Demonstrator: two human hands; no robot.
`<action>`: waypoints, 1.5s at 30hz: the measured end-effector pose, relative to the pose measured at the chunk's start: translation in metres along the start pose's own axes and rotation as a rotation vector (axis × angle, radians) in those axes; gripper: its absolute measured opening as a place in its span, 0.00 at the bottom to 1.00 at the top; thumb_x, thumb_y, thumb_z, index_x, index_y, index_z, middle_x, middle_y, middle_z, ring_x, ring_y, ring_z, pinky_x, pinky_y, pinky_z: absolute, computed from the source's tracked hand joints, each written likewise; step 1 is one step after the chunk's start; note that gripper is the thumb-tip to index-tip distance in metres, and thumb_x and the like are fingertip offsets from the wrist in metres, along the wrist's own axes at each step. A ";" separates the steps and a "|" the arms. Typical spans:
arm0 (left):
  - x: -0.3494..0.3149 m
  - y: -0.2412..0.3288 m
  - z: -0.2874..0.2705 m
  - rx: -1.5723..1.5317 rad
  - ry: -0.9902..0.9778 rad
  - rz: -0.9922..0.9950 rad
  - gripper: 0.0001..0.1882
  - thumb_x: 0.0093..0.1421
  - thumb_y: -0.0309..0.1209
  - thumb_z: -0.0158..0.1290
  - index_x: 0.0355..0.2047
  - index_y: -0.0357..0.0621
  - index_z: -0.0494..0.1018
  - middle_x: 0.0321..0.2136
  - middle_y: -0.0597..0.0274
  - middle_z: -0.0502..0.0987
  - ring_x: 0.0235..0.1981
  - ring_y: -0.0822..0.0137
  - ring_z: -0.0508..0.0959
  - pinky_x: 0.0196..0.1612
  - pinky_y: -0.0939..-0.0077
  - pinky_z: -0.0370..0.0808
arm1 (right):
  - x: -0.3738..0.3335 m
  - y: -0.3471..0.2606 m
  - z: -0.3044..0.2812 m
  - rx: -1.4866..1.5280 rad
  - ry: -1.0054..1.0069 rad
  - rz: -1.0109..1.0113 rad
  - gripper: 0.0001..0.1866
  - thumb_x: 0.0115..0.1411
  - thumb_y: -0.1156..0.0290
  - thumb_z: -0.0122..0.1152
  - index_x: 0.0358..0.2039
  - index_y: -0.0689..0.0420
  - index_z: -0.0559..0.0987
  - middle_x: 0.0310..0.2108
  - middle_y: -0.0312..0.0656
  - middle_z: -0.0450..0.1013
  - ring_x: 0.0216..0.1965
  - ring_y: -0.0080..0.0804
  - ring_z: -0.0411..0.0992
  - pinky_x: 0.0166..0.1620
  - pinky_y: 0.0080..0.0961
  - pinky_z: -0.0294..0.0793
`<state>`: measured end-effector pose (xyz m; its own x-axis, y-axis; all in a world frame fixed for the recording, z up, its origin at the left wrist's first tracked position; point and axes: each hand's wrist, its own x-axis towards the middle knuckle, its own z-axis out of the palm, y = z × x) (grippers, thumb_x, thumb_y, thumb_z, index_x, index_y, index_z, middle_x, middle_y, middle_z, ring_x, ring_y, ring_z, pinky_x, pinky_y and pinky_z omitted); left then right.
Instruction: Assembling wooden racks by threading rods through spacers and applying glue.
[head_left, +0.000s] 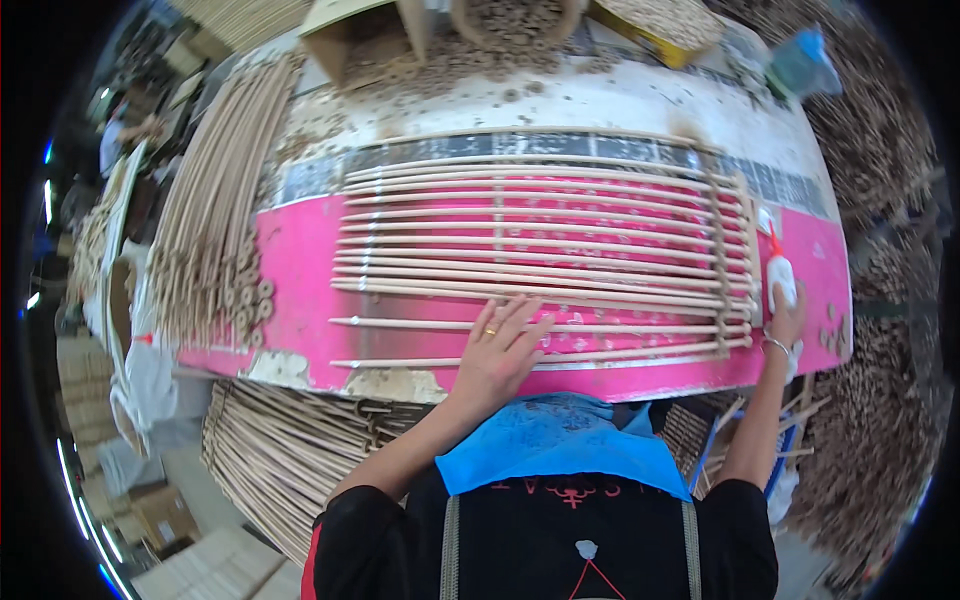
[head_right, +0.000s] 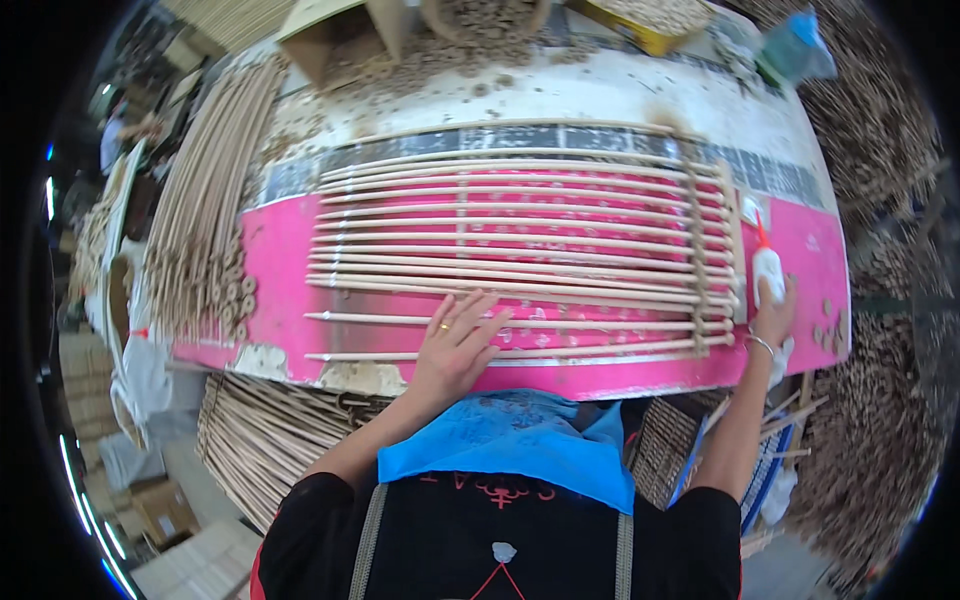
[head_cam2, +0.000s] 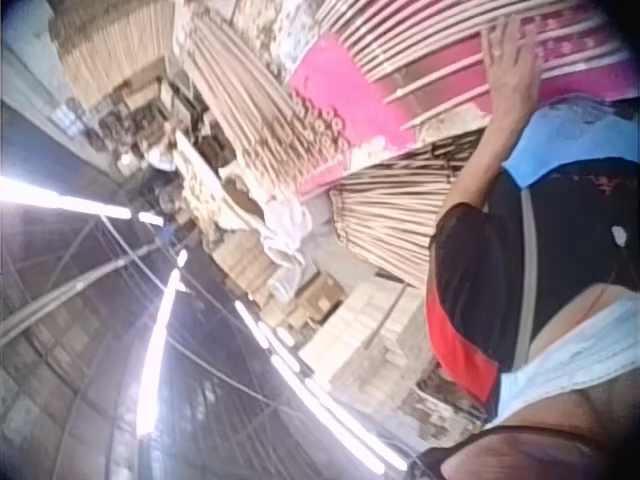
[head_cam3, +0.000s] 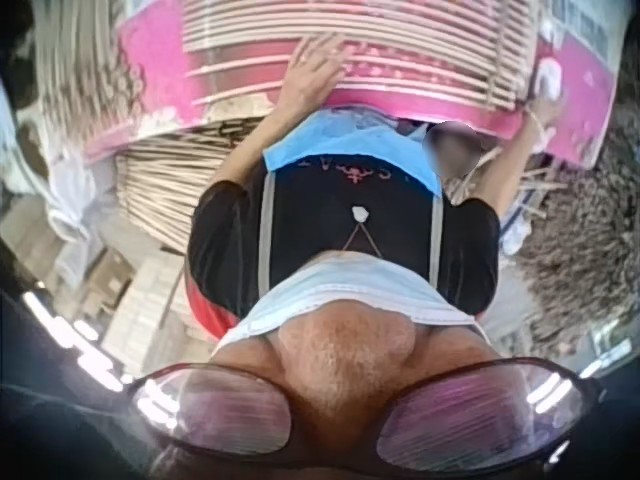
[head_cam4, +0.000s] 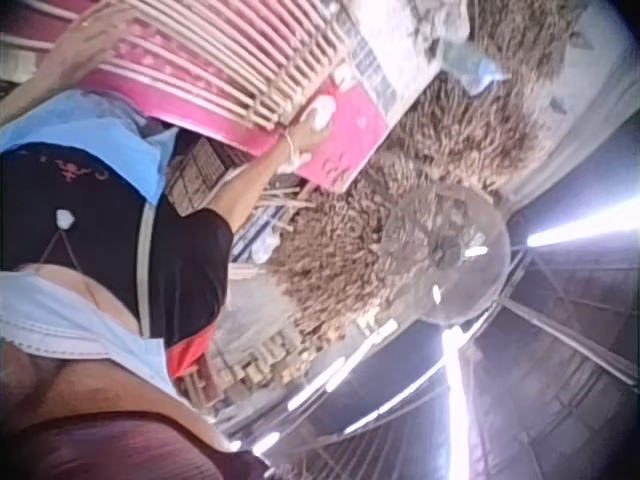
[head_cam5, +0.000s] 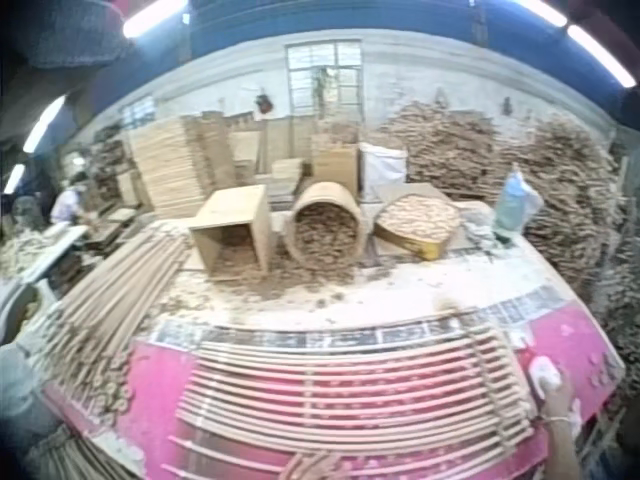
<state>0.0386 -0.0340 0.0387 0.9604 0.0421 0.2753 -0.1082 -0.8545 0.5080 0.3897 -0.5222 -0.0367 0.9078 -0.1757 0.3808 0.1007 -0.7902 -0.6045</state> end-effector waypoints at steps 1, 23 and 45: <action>-0.002 0.000 -0.002 -0.007 0.016 -0.014 0.26 0.63 0.31 0.61 0.63 0.47 0.74 0.66 0.52 0.70 0.71 0.53 0.67 0.73 0.47 0.58 | 0.005 0.005 -0.001 -0.056 -0.028 -0.049 0.35 0.59 0.56 0.75 0.60 0.67 0.76 0.58 0.57 0.76 0.60 0.48 0.74 0.64 0.40 0.70; 0.027 -0.101 -0.059 -0.245 0.077 -0.143 0.24 0.64 0.25 0.56 0.61 0.43 0.75 0.57 0.50 0.78 0.57 0.47 0.78 0.60 0.56 0.74 | -0.010 -0.353 0.284 0.292 -0.594 -0.823 0.19 0.55 0.66 0.72 0.47 0.56 0.82 0.42 0.45 0.76 0.50 0.48 0.72 0.56 0.44 0.72; 0.081 -0.171 -0.136 -0.011 0.352 -0.226 0.17 0.70 0.21 0.54 0.58 0.37 0.78 0.53 0.52 0.82 0.56 0.58 0.80 0.58 0.66 0.74 | -0.019 -0.380 0.271 0.380 -0.786 -0.775 0.05 0.62 0.64 0.65 0.35 0.49 0.83 0.32 0.37 0.75 0.41 0.43 0.75 0.47 0.41 0.75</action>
<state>0.0997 0.1855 0.0850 0.8142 0.4041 0.4169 0.0910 -0.7979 0.5958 0.4448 -0.0596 -0.0040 0.5383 0.7941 0.2821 0.7334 -0.2765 -0.6210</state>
